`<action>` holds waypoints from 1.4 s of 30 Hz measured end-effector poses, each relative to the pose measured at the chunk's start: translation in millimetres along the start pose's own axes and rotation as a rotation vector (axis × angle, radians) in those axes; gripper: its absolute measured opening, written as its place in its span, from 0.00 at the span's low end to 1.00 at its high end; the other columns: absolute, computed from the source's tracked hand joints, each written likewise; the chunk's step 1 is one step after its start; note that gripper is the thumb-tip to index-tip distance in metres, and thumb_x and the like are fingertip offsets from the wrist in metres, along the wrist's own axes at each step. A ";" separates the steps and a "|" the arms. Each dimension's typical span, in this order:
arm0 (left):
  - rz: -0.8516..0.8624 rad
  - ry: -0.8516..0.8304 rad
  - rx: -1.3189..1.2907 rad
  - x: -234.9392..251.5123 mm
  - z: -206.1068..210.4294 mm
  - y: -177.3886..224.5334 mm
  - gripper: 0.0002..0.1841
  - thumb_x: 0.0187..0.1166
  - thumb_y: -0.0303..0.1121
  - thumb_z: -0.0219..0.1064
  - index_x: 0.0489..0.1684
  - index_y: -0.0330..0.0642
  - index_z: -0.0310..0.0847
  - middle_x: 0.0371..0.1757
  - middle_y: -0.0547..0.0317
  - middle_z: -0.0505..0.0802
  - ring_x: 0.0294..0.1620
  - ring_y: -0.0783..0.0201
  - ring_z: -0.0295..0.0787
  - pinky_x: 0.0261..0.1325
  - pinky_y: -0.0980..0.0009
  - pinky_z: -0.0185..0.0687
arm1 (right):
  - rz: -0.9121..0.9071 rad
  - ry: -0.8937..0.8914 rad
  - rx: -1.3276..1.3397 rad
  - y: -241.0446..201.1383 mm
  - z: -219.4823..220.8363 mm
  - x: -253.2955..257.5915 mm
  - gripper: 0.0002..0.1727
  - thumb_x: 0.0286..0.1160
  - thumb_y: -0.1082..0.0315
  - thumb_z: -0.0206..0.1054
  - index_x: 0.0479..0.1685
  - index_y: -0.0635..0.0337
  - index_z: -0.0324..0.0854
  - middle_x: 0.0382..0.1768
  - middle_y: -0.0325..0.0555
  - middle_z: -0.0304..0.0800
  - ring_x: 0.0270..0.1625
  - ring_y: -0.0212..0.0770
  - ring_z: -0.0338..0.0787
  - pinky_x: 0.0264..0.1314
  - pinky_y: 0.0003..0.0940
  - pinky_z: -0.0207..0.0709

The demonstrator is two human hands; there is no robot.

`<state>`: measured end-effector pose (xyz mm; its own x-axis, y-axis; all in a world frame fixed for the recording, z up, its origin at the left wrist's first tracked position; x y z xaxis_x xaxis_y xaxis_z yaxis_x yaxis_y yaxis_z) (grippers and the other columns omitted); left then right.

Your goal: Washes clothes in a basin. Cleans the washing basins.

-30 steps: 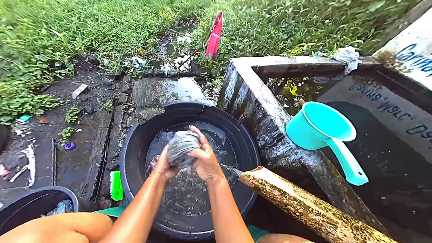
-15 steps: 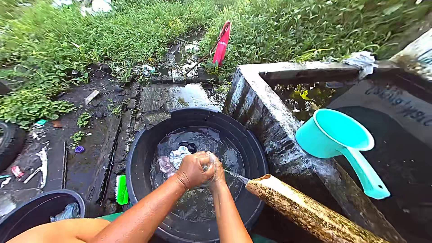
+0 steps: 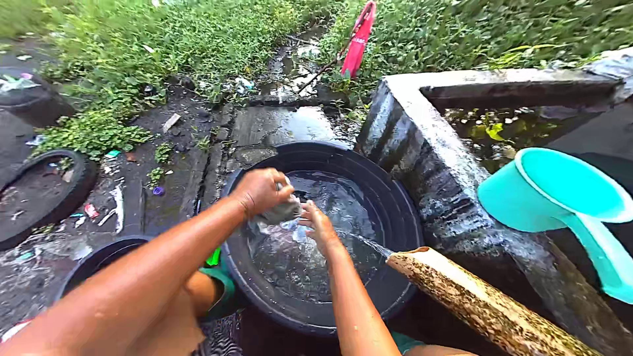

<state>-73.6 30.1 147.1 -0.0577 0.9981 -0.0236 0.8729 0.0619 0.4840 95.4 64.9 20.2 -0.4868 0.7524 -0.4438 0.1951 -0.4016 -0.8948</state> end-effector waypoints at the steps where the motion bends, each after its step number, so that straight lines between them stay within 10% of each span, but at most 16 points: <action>1: -0.055 0.083 0.032 -5.5 -25.9 -14.9 0.15 0.82 0.40 0.70 0.46 0.35 0.91 0.46 0.39 0.94 0.52 0.39 0.92 0.59 0.34 0.80 | 0.042 0.003 0.023 4.5 0.3 -0.1 0.35 0.96 0.43 0.39 0.89 0.57 0.64 0.75 0.59 0.81 0.74 0.58 0.80 0.71 0.61 0.71; 4: -0.303 0.177 0.153 -42.4 -93.1 -65.3 0.19 0.82 0.40 0.70 0.64 0.39 0.83 0.48 0.33 0.93 0.51 0.30 0.91 0.55 0.25 0.78 | 0.166 0.042 0.010 32.0 -5.9 -2.3 0.32 0.96 0.46 0.43 0.87 0.57 0.65 0.72 0.60 0.82 0.70 0.58 0.83 0.67 0.59 0.74; 7: -0.497 0.148 0.288 -102.8 -121.8 -130.9 0.13 0.81 0.38 0.69 0.50 0.38 0.87 0.44 0.31 0.92 0.51 0.27 0.89 0.52 0.23 0.76 | 0.288 0.043 -0.081 53.2 -9.7 -4.8 0.29 0.97 0.50 0.45 0.83 0.60 0.69 0.69 0.60 0.84 0.67 0.57 0.85 0.65 0.58 0.75; 12: -0.806 -0.353 0.246 -179.1 -102.9 -214.8 0.26 0.82 0.50 0.71 0.47 0.27 0.90 0.53 0.27 0.92 0.63 0.29 0.86 0.70 0.29 0.72 | 0.372 0.052 -0.138 65.7 -10.9 -9.9 0.24 0.95 0.57 0.50 0.79 0.62 0.73 0.64 0.58 0.87 0.60 0.53 0.87 0.62 0.54 0.76; 19: -0.580 -0.472 0.252 -82.9 -84.9 -180.4 0.18 0.84 0.45 0.71 0.52 0.36 0.92 0.56 0.36 0.93 0.64 0.38 0.87 0.72 0.35 0.73 | 0.487 0.172 -0.086 116.2 -30.1 -5.7 0.22 0.94 0.59 0.54 0.75 0.64 0.76 0.63 0.60 0.87 0.58 0.54 0.87 0.58 0.52 0.78; 27: -0.181 -0.614 0.161 20.4 92.7 -121.1 0.10 0.82 0.31 0.70 0.52 0.35 0.93 0.59 0.40 0.94 0.65 0.42 0.89 0.74 0.41 0.76 | 0.676 0.287 -0.259 174.4 -70.2 1.6 0.21 0.89 0.64 0.59 0.72 0.68 0.79 0.70 0.69 0.81 0.69 0.63 0.84 0.69 0.61 0.76; 32: -0.105 -0.586 0.111 48.9 179.8 -111.2 0.16 0.85 0.21 0.57 0.64 0.34 0.87 0.71 0.39 0.87 0.74 0.41 0.83 0.79 0.42 0.74 | 0.686 0.690 -0.086 207.7 -98.9 11.3 0.20 0.87 0.68 0.61 0.65 0.79 0.78 0.68 0.76 0.80 0.71 0.66 0.80 0.73 0.61 0.72; 37: -0.208 -0.646 0.212 62.6 232.0 -115.6 0.41 0.79 0.25 0.66 0.96 0.45 0.53 0.91 0.42 0.67 0.96 0.37 0.49 0.90 0.30 0.44 | 0.477 0.399 0.534 153.7 -51.7 60.5 0.20 0.94 0.63 0.48 0.72 0.68 0.70 0.52 0.56 0.83 0.44 0.44 0.85 0.46 0.40 0.82; 42: -0.098 -0.648 0.166 20.8 276.3 -91.1 0.20 0.85 0.27 0.59 0.73 0.35 0.81 0.70 0.30 0.86 0.77 0.29 0.77 0.83 0.30 0.57 | 0.301 0.322 0.070 112.2 -54.5 98.4 0.17 0.90 0.70 0.59 0.68 0.71 0.80 0.61 0.63 0.87 0.59 0.50 0.88 0.64 0.43 0.81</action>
<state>-20.5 47.2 -139.1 0.1163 0.7874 -0.6053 0.9442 0.1014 0.3134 115.8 122.3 -126.6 -0.1249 0.7165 -0.6864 0.2241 -0.6535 -0.7230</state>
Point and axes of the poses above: each hand's wrist, its own x-axis towards the middle knuckle, its own z-axis out of the palm, y = z × x, the point moved 2 cm from there along x, towards the middle knuckle
